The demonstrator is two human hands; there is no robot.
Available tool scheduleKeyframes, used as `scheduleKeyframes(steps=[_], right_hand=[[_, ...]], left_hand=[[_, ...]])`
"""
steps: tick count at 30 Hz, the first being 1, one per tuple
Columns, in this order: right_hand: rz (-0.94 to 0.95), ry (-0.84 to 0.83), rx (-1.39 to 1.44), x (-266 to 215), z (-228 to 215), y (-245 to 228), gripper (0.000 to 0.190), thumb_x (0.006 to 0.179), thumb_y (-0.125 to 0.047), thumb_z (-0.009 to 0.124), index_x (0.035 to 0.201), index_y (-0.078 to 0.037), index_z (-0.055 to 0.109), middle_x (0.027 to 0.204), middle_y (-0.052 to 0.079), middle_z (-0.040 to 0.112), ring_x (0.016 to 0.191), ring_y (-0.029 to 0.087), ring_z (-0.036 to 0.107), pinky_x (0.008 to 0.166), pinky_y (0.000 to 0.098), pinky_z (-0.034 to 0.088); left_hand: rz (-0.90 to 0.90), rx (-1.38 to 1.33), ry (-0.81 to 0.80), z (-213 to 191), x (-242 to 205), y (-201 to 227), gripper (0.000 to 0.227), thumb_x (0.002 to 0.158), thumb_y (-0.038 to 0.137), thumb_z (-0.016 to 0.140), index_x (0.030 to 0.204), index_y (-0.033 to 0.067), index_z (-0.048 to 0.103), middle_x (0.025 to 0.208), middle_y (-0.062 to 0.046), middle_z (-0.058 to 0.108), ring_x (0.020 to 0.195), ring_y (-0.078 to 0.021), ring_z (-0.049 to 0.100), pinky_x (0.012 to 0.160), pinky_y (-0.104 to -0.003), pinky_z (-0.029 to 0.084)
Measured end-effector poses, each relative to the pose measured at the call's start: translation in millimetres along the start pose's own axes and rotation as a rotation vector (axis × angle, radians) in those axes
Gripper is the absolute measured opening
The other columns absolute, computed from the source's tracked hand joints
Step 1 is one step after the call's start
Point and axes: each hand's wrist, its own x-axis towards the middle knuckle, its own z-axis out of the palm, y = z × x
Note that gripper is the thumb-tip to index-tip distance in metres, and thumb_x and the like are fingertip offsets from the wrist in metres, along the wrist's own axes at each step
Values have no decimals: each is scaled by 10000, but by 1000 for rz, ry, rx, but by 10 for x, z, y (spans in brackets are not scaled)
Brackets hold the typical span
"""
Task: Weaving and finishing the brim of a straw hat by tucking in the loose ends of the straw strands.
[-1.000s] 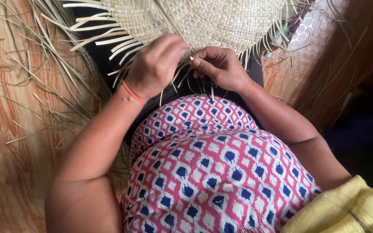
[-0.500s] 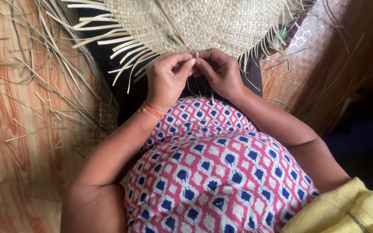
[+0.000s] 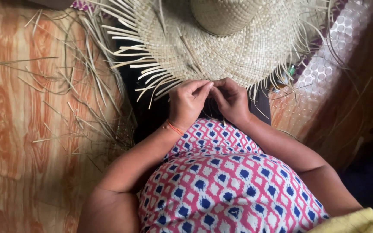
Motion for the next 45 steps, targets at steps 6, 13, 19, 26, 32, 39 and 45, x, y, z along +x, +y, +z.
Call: scheduleKeyframes(steps=[6,13,19,26,32,39,45], right_hand=[[-64,-12,-3,4,4,-4,57,994,4,740,1043,29,752,729,116,755,735,149,743,677,286,576],[-152,-27,5,14,-4,-31,43,985,16,740,1020,37,752,757,129,766,747,164,750,684,292,572],[-145,-69,3,-21,-42,57,48,972,32,744,1019,37,751,784,142,768,759,165,744,692,311,574],[-115,-59,-11,-35,-47,128,63,964,19,768,1028,21,766,812,131,771,769,135,728,700,297,566],[-79,-73,-45,-16,-72,207,53,957,-17,792,1010,-18,790,812,108,777,792,117,725,680,286,561],[26,-51,-41,-3,-43,109,69,927,-26,823,993,-25,803,755,85,761,760,59,655,679,266,557],[79,9,-2,-4,-39,-20,73,947,-78,822,998,-28,805,739,74,759,748,55,659,683,257,562]], left_hand=[[-114,-132,78,56,-77,-5,81,902,114,795,932,38,787,740,-107,765,696,-218,771,578,-322,628],[-54,-103,188,63,-146,132,61,893,57,805,934,12,794,775,-171,760,734,-290,774,545,-348,635],[-111,-118,180,67,-221,108,97,894,91,801,957,18,797,804,-170,760,799,-334,763,568,-389,648],[-109,-100,182,179,-228,-84,81,879,89,803,917,18,793,787,-144,743,733,-306,762,514,-341,633],[-68,-79,173,158,-194,-96,59,874,47,767,920,10,766,773,-159,700,726,-331,747,513,-330,635],[165,175,105,183,-157,-194,20,918,67,683,932,53,688,834,-76,654,710,-272,714,511,-310,626],[172,124,87,136,-110,-64,51,943,84,702,962,40,685,860,-83,663,738,-287,724,521,-299,614]])
